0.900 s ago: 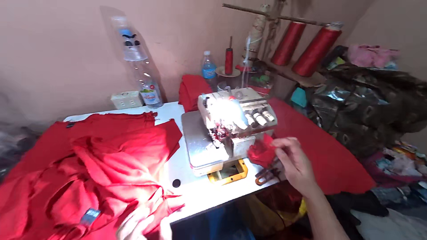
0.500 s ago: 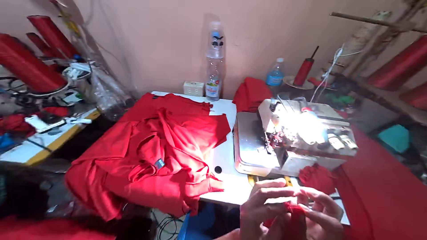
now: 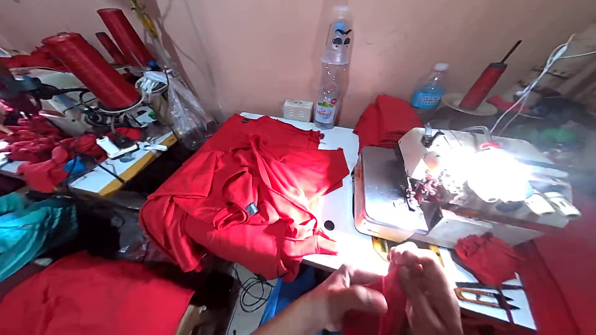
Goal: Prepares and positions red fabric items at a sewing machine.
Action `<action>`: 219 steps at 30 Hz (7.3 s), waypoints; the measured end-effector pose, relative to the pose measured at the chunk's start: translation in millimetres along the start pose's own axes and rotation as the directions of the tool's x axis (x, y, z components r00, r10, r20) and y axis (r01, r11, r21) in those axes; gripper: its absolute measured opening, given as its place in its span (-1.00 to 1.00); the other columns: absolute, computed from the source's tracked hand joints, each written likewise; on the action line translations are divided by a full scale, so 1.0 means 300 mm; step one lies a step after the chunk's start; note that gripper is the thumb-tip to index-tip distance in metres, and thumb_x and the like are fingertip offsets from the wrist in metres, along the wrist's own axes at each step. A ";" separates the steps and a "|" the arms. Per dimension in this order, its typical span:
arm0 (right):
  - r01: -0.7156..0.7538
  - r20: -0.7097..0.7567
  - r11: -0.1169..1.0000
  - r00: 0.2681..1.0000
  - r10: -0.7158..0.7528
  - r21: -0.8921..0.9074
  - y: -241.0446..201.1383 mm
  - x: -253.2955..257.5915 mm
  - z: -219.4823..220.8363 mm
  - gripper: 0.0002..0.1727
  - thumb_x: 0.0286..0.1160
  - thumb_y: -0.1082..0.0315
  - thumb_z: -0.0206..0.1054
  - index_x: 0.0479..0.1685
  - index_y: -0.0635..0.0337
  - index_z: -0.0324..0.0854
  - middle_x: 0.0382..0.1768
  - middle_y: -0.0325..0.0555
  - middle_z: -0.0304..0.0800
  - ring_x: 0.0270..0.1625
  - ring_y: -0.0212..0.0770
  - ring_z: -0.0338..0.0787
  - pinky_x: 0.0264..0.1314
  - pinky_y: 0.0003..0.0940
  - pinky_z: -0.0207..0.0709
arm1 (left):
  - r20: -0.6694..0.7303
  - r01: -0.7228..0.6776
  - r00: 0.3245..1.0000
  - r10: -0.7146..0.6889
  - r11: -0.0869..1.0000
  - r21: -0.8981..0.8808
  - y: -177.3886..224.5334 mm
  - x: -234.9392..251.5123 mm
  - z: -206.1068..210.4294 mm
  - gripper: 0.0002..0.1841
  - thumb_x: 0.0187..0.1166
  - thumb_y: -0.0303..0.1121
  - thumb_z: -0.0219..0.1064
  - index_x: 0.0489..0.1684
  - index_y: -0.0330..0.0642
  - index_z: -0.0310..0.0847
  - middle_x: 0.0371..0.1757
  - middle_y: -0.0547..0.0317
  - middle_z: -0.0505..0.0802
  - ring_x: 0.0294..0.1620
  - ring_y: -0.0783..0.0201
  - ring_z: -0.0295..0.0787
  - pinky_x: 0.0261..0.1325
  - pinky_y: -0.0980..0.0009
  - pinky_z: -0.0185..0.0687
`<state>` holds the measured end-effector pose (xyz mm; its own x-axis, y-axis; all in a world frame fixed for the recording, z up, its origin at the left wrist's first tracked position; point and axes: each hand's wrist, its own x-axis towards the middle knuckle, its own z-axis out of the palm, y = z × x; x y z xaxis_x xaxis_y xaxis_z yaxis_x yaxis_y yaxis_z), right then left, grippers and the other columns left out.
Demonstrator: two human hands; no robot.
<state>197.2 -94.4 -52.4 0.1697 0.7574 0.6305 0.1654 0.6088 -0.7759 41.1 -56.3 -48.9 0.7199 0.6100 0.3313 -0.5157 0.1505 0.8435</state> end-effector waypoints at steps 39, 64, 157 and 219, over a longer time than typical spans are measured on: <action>-0.002 0.385 0.991 0.921 0.054 -0.135 0.030 0.020 -0.062 -0.69 0.73 0.24 0.21 0.12 0.35 0.60 -0.15 -0.12 0.75 0.01 -0.53 0.71 0.18 -0.66 0.56 | 0.006 -0.046 0.998 0.057 0.716 0.696 0.112 0.018 -0.120 -0.83 0.52 -0.35 0.44 -0.32 -0.29 0.83 -0.09 0.28 0.94 0.02 0.72 0.78 0.15 0.72 0.66; -0.022 0.200 0.997 0.980 0.006 0.078 -0.066 0.025 -0.100 -0.73 0.75 0.34 0.07 -0.23 0.33 0.58 -0.24 -0.19 0.71 0.01 -0.60 0.65 0.18 -0.72 0.45 | -0.037 -0.237 0.932 0.362 0.681 0.692 -0.032 0.038 -0.142 -0.83 0.58 -0.35 0.16 -0.37 0.00 0.66 -0.11 0.54 0.81 0.11 0.78 0.63 0.29 0.72 0.48; -0.188 -0.618 0.976 0.782 0.080 -0.111 0.214 0.115 -0.123 -0.88 0.42 0.53 0.36 -0.17 0.40 0.61 -0.39 -0.27 0.74 -0.53 -0.69 0.60 -0.45 -0.80 0.52 | 0.177 -0.102 0.837 -0.517 0.170 0.980 0.211 0.648 -0.098 -0.63 0.68 -0.13 0.24 0.13 -0.22 0.77 0.22 0.02 0.78 0.43 0.13 0.51 0.55 -0.06 0.15; 0.077 -0.203 0.962 0.970 -0.132 -0.261 0.144 0.039 -0.188 -0.17 0.31 0.38 0.48 0.68 0.20 0.22 -0.05 -0.12 0.69 -0.13 -0.59 0.69 0.04 -0.74 0.59 | 0.274 -0.271 0.864 -0.422 0.068 0.960 0.130 0.684 -0.165 -0.63 0.59 -0.16 0.24 -0.10 -0.33 0.81 0.02 -0.11 0.84 0.30 -0.16 0.60 0.38 -0.25 0.27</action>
<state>261.1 -72.4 -77.3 0.3395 0.6066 0.7189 0.4258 0.5824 -0.6925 145.5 113.3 31.0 0.9671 0.2503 0.0461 0.2158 -0.9024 0.3730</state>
